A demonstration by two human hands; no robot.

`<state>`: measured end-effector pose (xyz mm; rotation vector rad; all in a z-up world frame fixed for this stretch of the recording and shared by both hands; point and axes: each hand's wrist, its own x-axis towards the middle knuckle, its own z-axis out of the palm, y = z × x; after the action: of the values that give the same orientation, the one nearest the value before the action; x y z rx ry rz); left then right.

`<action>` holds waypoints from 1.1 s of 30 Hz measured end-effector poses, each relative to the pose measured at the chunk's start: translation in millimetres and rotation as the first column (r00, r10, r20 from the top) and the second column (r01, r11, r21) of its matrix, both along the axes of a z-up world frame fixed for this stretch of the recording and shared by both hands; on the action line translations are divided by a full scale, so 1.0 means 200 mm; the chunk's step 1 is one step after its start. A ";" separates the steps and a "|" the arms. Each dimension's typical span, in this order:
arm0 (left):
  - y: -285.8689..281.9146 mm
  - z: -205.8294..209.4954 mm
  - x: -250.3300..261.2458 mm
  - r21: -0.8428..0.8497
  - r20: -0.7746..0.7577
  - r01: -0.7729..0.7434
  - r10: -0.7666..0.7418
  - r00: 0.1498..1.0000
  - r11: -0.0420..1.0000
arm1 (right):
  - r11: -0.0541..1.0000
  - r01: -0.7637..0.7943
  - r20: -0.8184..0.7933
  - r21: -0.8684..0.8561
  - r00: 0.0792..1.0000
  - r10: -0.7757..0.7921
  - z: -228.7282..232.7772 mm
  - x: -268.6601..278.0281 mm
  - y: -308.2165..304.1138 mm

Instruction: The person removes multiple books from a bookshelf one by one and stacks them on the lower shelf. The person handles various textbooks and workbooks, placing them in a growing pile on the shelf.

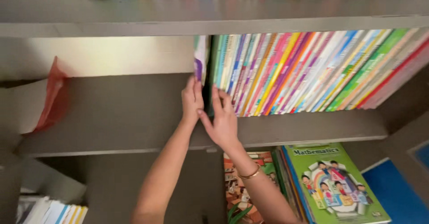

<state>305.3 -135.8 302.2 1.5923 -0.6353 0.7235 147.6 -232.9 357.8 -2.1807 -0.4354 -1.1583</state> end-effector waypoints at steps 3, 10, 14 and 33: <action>0.02 0.13 -0.15 -0.119 0.005 -0.146 0.147 0.989 0.982 | 1.000 0.005 -0.021 -0.003 1.000 -0.005 -0.03 0.01 0.01; 0.02 0.21 -0.24 -0.003 0.236 -0.054 0.053 0.970 0.999 | 1.000 0.002 0.004 0.012 1.000 -0.002 -0.12 0.09 -0.04; 0.01 0.15 -0.18 0.007 0.251 -0.028 0.026 0.968 1.000 | 0.998 -0.002 -0.014 -0.061 1.000 0.001 -0.12 0.10 -0.04; 0.60 -0.15 -1.40 0.140 -0.057 -0.382 0.393 0.918 0.913 | 0.944 -0.244 0.054 0.221 0.970 0.238 -0.12 -0.02 -0.12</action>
<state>24.4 -15.9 272.0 1.8836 -0.3058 0.9154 142.8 -256.3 333.0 -1.8602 -0.5382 -1.0483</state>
